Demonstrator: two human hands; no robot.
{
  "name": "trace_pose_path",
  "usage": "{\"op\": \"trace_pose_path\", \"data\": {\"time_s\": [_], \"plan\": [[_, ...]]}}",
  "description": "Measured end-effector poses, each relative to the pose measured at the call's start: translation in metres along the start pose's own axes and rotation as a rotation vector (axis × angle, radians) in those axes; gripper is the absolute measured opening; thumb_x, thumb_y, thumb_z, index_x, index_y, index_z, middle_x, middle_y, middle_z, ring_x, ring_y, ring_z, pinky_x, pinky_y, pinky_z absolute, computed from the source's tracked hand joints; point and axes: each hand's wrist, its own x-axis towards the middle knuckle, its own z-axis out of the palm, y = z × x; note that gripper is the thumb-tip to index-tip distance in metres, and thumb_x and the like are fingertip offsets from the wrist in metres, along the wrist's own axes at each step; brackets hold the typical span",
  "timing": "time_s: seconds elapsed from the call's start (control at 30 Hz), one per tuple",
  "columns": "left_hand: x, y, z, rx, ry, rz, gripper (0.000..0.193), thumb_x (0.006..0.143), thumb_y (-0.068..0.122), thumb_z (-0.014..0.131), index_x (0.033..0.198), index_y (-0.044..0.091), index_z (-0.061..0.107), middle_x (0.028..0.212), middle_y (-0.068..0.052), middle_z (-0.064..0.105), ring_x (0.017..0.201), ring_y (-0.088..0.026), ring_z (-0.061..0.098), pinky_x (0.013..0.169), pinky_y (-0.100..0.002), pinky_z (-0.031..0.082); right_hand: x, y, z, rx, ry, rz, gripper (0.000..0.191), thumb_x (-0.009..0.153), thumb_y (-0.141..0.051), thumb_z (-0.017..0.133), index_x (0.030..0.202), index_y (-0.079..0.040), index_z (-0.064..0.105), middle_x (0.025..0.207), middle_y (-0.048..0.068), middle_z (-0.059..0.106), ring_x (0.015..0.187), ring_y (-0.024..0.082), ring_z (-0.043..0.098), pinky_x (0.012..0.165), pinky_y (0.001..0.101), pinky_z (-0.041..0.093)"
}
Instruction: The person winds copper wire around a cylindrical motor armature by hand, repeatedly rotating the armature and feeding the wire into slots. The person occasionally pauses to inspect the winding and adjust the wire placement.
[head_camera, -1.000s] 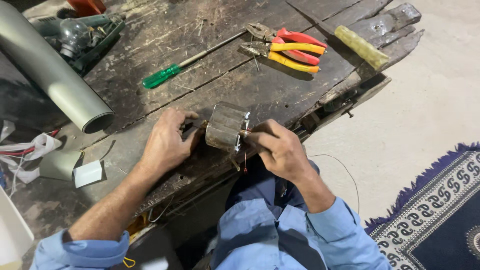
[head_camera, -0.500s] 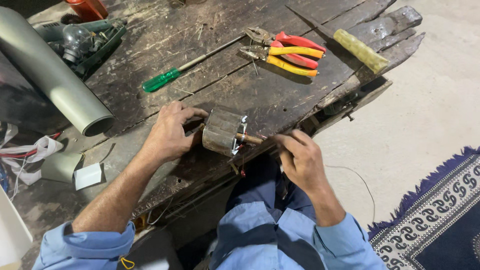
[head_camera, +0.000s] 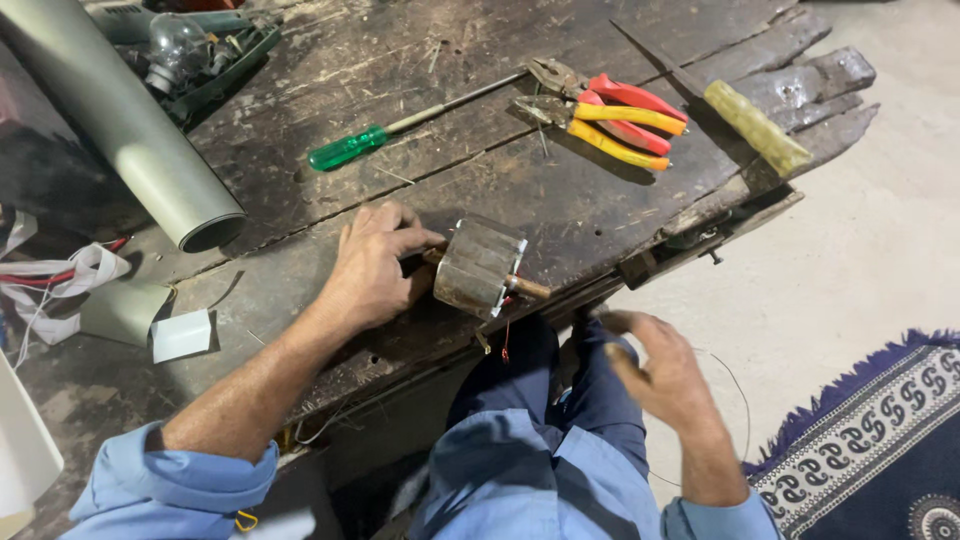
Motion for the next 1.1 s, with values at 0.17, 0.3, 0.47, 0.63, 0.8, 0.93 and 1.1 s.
{"op": "trace_pose_path", "data": {"time_s": [0.17, 0.3, 0.47, 0.63, 0.8, 0.93, 1.1], "plan": [[-0.011, 0.013, 0.004, 0.069, 0.079, 0.053, 0.038, 0.069, 0.020, 0.082, 0.105, 0.011, 0.077, 0.113, -0.008, 0.063, 0.114, -0.032, 0.053, 0.094, -0.051, 0.038, 0.029, -0.061, 0.019, -0.070, 0.049, -0.064, 0.057, 0.080, -0.014, 0.080, 0.129, 0.006, 0.059, 0.115, 0.024, 0.068, 0.106, 0.037, 0.066, 0.089, 0.0420, 0.054], [-0.023, 0.024, 0.005, 0.021, 0.122, 0.081, 0.043, 0.062, 0.024, 0.084, 0.099, 0.006, 0.075, 0.102, -0.010, 0.064, 0.105, -0.033, 0.055, 0.089, -0.049, 0.039, 0.052, -0.084, 0.025, -0.067, -0.011, 0.008, 0.058, 0.079, -0.012, 0.079, 0.131, 0.004, 0.060, 0.106, 0.019, 0.070, 0.096, 0.034, 0.070, 0.082, 0.0410, 0.055], [-0.024, 0.022, 0.006, -0.027, 0.117, 0.071, 0.034, 0.062, 0.025, 0.082, 0.090, 0.007, 0.075, 0.093, -0.011, 0.066, 0.101, -0.032, 0.057, 0.085, -0.048, 0.039, 0.069, -0.069, 0.021, -0.115, -0.124, 0.192, 0.042, 0.076, -0.004, 0.079, 0.117, -0.002, 0.071, 0.092, 0.011, 0.070, 0.078, 0.022, 0.071, 0.069, 0.0331, 0.057], [-0.023, 0.018, 0.003, -0.067, 0.078, 0.032, 0.029, 0.064, 0.020, 0.076, 0.091, 0.010, 0.077, 0.094, -0.010, 0.068, 0.102, -0.031, 0.057, 0.088, -0.047, 0.039, 0.061, -0.053, 0.029, -0.097, -0.003, 0.156, 0.033, 0.079, 0.002, 0.080, 0.111, 0.001, 0.072, 0.089, 0.008, 0.070, 0.077, 0.014, 0.067, 0.071, 0.0277, 0.053], [-0.021, 0.017, 0.000, -0.124, 0.006, 0.006, 0.039, 0.063, 0.017, 0.074, 0.101, 0.009, 0.078, 0.097, -0.009, 0.069, 0.105, -0.030, 0.057, 0.089, -0.047, 0.037, 0.048, -0.042, 0.040, 0.058, 0.123, 0.297, 0.032, 0.089, 0.007, 0.074, 0.120, 0.003, 0.070, 0.103, 0.005, 0.075, 0.094, 0.010, 0.069, 0.087, 0.0244, 0.054], [-0.021, 0.017, -0.003, -0.108, -0.052, -0.015, 0.039, 0.064, 0.016, 0.073, 0.102, 0.009, 0.078, 0.101, -0.009, 0.069, 0.108, -0.029, 0.056, 0.090, -0.047, 0.037, 0.038, -0.027, 0.039, 0.289, 0.157, 0.267, 0.035, 0.090, 0.013, 0.064, 0.124, 0.007, 0.067, 0.110, 0.008, 0.072, 0.102, 0.014, 0.068, 0.096, 0.0265, 0.054], [-0.020, 0.019, -0.006, -0.119, -0.068, -0.029, 0.040, 0.064, 0.015, 0.073, 0.103, 0.010, 0.078, 0.100, -0.008, 0.070, 0.106, -0.028, 0.056, 0.091, -0.047, 0.036, 0.026, 0.001, 0.042, 0.525, 0.235, 0.324, 0.023, 0.099, 0.015, 0.059, 0.121, 0.011, 0.065, 0.108, 0.011, 0.069, 0.099, 0.014, 0.066, 0.091, 0.0244, 0.052]]}}
